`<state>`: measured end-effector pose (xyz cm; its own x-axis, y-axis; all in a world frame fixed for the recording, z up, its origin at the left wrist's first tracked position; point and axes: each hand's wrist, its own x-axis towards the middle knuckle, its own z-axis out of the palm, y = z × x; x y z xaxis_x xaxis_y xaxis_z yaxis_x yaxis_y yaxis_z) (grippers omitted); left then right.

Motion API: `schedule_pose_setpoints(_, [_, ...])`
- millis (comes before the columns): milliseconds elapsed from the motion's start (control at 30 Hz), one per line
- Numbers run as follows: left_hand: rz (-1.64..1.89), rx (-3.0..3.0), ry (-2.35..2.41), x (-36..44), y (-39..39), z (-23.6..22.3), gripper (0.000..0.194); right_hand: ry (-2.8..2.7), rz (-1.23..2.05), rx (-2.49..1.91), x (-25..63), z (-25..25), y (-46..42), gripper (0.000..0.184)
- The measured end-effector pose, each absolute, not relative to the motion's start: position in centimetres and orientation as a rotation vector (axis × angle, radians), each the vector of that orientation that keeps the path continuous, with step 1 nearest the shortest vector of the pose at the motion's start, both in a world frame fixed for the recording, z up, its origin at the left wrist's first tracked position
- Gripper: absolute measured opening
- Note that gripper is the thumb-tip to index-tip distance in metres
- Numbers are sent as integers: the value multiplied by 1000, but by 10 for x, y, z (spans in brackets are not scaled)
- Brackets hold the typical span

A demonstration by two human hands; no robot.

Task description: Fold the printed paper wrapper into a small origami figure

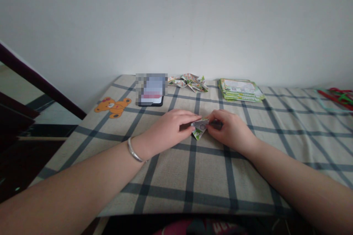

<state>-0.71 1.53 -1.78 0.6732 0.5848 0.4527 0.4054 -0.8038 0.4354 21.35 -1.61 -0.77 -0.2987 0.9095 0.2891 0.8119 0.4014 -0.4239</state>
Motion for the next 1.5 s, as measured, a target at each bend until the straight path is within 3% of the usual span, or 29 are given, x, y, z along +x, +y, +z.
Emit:
schedule_pose_setpoints(333, [858,2698,811,-5,14,-16,32,-2263,63,-1443,210,-4,-18,8])
schedule_pose_setpoints(667, [784,2661,1007,-4,10,-9,22,-2340,119,-1276,219,-3,-12,1])
schedule_pose_setpoints(867, [815,2695,896,-7,13,-10,17,-2506,25,-1162,222,-2,-13,10])
schedule_pose_setpoints(1333, [756,2697,1079,-3,9,-8,6,-2375,5,-1228,218,-6,-16,6])
schedule_pose_setpoints(1500, [748,2727,1010,-5,12,-8,12,-2417,111,-1062,218,-6,-14,6])
